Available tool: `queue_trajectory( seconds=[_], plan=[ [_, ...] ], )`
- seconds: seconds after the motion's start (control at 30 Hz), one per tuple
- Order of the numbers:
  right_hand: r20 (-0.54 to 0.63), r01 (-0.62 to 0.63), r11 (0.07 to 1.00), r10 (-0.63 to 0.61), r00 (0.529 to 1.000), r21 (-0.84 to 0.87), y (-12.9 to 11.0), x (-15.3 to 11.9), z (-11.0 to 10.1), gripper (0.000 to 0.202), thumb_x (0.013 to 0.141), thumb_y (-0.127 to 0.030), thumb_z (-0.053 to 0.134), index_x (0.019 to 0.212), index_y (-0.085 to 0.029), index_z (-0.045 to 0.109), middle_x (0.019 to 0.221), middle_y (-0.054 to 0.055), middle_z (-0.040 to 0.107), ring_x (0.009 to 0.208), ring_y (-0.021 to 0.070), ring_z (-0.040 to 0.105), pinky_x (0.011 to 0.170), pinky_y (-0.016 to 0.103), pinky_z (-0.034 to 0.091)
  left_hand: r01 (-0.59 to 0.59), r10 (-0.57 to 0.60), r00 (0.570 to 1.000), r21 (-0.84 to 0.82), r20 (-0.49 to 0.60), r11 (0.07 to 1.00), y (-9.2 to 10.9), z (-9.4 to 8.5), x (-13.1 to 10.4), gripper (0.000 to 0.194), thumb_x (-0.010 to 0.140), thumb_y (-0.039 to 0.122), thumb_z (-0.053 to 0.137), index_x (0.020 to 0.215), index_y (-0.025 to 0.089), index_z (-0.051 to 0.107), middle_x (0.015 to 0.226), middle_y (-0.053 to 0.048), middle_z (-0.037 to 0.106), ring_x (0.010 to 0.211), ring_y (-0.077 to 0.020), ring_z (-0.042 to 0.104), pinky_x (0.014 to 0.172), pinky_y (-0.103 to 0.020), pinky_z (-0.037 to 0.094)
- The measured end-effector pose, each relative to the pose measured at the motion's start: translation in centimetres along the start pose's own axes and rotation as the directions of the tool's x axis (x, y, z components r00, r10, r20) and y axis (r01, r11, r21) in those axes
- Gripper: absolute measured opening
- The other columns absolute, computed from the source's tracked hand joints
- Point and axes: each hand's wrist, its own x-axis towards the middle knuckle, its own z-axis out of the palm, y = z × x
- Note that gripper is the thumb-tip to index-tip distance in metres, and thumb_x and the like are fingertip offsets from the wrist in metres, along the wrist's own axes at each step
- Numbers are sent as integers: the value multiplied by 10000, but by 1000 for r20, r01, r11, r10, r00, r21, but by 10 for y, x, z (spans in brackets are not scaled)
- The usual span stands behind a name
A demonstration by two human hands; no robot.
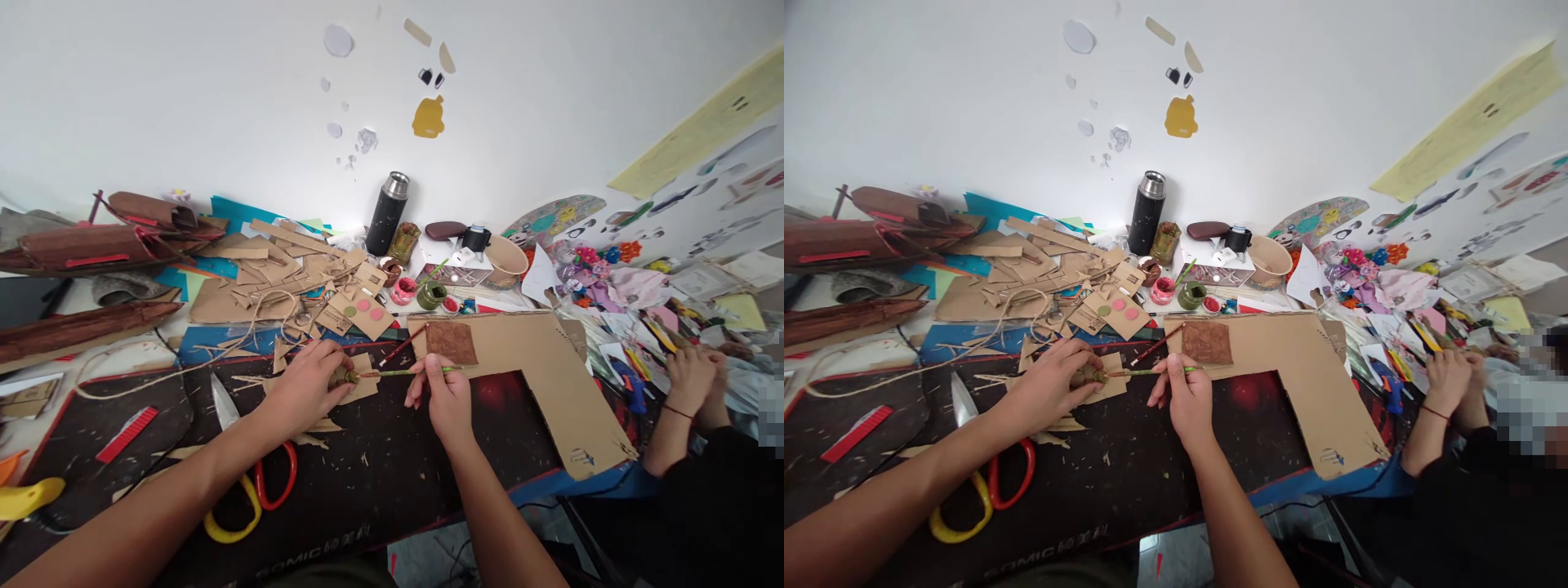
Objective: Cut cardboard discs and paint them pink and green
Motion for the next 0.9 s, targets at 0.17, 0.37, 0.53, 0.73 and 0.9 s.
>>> queue_trajectory(
  seconds=[0.17, 0.37, 0.53, 0.73, 0.9],
  plan=[
    [-76, 31, 1000, -31, 997, 1, 0, 3, -5, 543, 924, -709, 655, 780, -186, 672, 466, -34, 580, 391, 145, 617, 379, 202, 412, -19, 19, 1000, -7, -16, 1000, -1, 1, -1, 135, 946, 345, 638, 997, 223, 665, 1079, -79, 648, 1043, -297, 600, 987, -463, 477],
    [-15, 24, 999, -24, 1000, 28, -2, -2, -6, 529, 940, -691, 649, 772, -189, 671, 462, -30, 582, 380, 147, 608, 374, 208, 410, -22, 22, 999, -7, -25, 1000, -1, 2, -1, 111, 934, 334, 649, 974, 231, 660, 1069, -75, 651, 1040, -299, 602, 981, -457, 479],
    [-12, 20, 1000, -20, 1000, -10, -2, -1, -3, 544, 924, -707, 661, 779, -183, 682, 464, -28, 587, 390, 144, 620, 379, 198, 413, -23, 23, 999, 8, -23, 1000, -2, 3, -1, 107, 931, 311, 647, 999, 230, 661, 1075, -71, 654, 1038, -295, 610, 996, -464, 477],
    [-86, 48, 996, -42, 995, 71, 1, 2, -9, 508, 945, -666, 665, 780, -186, 670, 477, -40, 574, 391, 140, 620, 374, 196, 410, -33, 33, 999, 22, -20, 999, -1, 6, 0, 125, 934, 289, 657, 1035, 217, 676, 1100, -80, 659, 1057, -304, 620, 994, -472, 481],
    [-81, 53, 993, -45, 996, 102, 0, 0, -10, 498, 947, -654, 670, 780, -185, 671, 476, -40, 572, 386, 144, 619, 367, 200, 409, -59, 59, 998, -7, -4, 998, 2, 6, 2, 274, 957, 267, 625, 1222, 214, 669, 1179, -97, 659, 1133, -309, 605, 994, -452, 494]
  ],
)
